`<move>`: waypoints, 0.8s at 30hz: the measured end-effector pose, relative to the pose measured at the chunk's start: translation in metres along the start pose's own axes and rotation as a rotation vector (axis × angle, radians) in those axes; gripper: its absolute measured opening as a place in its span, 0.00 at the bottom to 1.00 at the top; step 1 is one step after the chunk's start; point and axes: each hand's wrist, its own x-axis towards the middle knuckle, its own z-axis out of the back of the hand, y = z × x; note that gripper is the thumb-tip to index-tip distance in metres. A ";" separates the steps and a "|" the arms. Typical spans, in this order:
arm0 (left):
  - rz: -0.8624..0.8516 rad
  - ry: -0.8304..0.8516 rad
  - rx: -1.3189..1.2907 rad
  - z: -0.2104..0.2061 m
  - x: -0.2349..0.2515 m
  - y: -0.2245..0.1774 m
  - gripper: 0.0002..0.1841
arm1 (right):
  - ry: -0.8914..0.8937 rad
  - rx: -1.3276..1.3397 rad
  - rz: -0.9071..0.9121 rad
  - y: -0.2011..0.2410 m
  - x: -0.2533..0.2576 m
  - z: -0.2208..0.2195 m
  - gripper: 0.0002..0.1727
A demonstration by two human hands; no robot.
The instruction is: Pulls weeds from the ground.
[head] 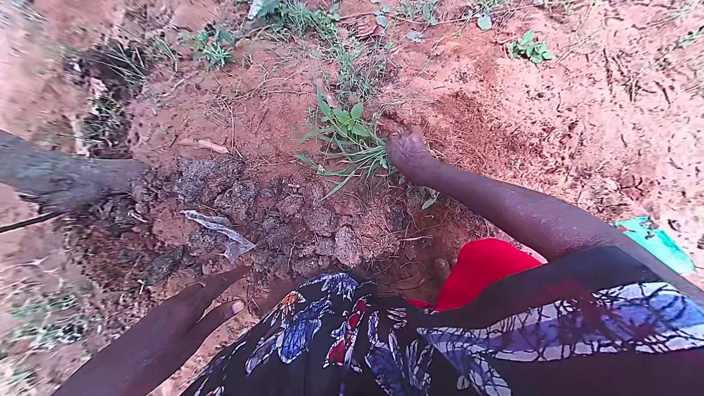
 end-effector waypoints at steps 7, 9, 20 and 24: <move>0.132 0.078 0.011 0.015 0.002 -0.019 0.30 | 0.074 -0.019 -0.001 0.012 0.007 0.010 0.09; 0.119 0.070 -0.004 0.015 0.000 -0.022 0.29 | 0.101 0.125 -0.055 0.009 0.010 0.014 0.10; 0.098 0.051 -0.041 0.022 -0.002 -0.018 0.27 | 0.201 0.390 -0.117 -0.026 -0.023 0.020 0.31; 0.059 0.007 -0.072 0.023 -0.008 -0.018 0.26 | 0.212 0.509 -0.099 -0.037 -0.048 0.005 0.28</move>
